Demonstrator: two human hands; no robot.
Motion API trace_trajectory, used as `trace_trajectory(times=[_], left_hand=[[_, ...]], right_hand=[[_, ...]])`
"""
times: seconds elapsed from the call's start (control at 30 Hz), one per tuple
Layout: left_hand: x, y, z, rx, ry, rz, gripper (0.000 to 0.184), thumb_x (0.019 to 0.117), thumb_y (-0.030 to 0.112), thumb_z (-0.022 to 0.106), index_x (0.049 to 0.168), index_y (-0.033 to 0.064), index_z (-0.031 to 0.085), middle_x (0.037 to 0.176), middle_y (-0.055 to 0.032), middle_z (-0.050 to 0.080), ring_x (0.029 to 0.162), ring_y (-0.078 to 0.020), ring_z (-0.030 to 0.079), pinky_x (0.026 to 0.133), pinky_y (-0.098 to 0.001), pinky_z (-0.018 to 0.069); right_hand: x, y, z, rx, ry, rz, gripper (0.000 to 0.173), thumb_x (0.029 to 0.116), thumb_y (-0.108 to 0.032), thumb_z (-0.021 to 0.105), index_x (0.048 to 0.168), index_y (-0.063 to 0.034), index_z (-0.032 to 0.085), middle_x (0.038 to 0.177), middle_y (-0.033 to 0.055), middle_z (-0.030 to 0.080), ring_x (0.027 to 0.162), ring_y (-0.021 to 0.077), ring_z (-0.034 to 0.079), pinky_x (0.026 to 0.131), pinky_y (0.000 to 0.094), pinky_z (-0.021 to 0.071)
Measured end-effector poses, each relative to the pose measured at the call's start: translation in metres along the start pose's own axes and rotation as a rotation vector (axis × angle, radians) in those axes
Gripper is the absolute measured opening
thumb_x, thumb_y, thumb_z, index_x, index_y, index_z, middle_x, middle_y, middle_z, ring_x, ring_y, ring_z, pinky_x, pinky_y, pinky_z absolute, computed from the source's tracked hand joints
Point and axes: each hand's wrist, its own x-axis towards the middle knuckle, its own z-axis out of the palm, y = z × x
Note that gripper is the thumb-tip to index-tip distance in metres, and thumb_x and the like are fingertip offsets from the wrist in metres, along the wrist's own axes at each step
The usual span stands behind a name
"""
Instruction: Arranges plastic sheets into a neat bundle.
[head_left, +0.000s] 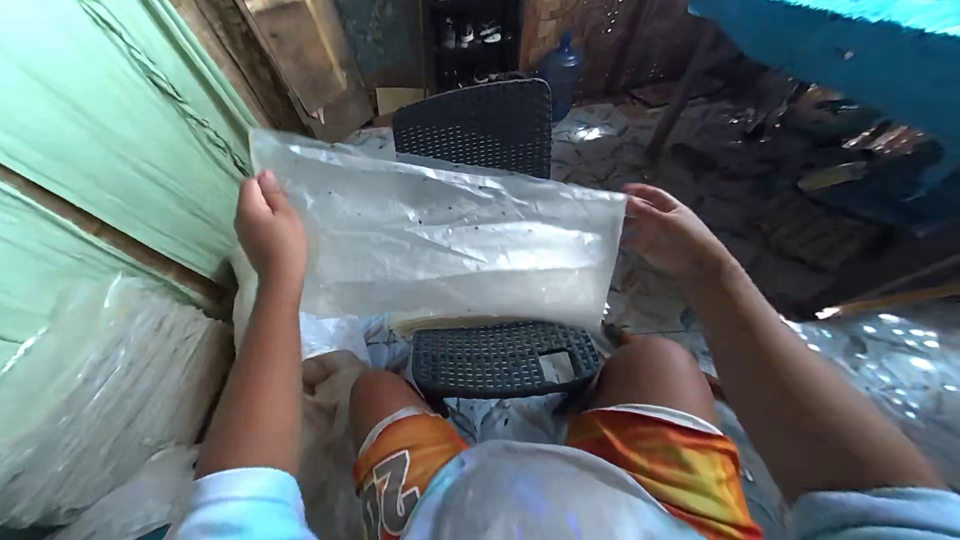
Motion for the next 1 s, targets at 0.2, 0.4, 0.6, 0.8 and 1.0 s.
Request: trace_trajectory(times=[0.2, 0.4, 0.6, 0.8, 1.0], left_hand=[[-0.028, -0.071, 0.114, 0.064, -0.351, -0.142, 0.045, 0.1135, 0.027, 0.028, 0.137, -0.0012, 0.054, 0.117, -0.0324, 0.066, 0.109, -0.0509, 0.065, 0.091, -0.0694, 0.0493], [-0.018, -0.109, 0.169, -0.41, -0.572, -0.433, 0.052, 0.1069, 0.042, 0.051, 0.132, -0.0036, 0.059, 0.122, -0.0234, 0.065, 0.11, -0.0311, 0.064, 0.097, -0.0531, 0.0508], [-0.072, -0.153, 0.257, 0.117, -0.713, -0.407, 0.045, 0.1129, 0.028, 0.032, 0.133, -0.0033, 0.058, 0.125, -0.0273, 0.065, 0.118, -0.0412, 0.063, 0.102, -0.0595, 0.0475], [-0.117, -0.197, 0.326, 0.164, -0.857, -0.474, 0.054, 0.1134, 0.035, 0.031, 0.128, -0.0071, 0.061, 0.127, -0.0308, 0.063, 0.125, -0.0425, 0.06, 0.108, -0.0577, 0.0426], [-0.104, -0.215, 0.309, 0.015, -0.998, -0.642, 0.063, 0.1127, 0.043, 0.027, 0.139, -0.0073, 0.053, 0.138, -0.0333, 0.055, 0.132, -0.044, 0.053, 0.111, -0.0589, 0.0391]], right_hand=[[0.024, 0.047, 0.032, -0.261, 0.382, 0.284, 0.038, 0.1093, -0.036, 0.048, 0.118, -0.0013, 0.06, 0.088, 0.0088, 0.06, 0.07, 0.0164, 0.059, 0.065, 0.0367, 0.0534], [0.057, 0.073, 0.035, -0.827, 0.48, 0.278, 0.06, 0.1131, -0.042, 0.025, 0.125, 0.0088, 0.056, 0.118, 0.0363, 0.062, 0.113, 0.053, 0.061, 0.093, 0.0709, 0.045], [0.069, 0.163, 0.029, -0.994, 0.382, 0.569, 0.061, 0.1119, -0.046, 0.022, 0.13, 0.0, 0.059, 0.121, 0.0302, 0.066, 0.115, 0.049, 0.063, 0.092, 0.0684, 0.0486], [0.079, 0.221, 0.031, -0.909, 0.358, 0.671, 0.066, 0.112, -0.046, 0.022, 0.127, 0.0037, 0.063, 0.125, 0.0316, 0.064, 0.121, 0.048, 0.061, 0.099, 0.0671, 0.045], [0.08, 0.216, 0.015, -0.715, 0.445, 0.668, 0.065, 0.1098, -0.052, 0.034, 0.126, 0.0049, 0.063, 0.123, 0.0323, 0.064, 0.118, 0.046, 0.061, 0.1, 0.0643, 0.045]])
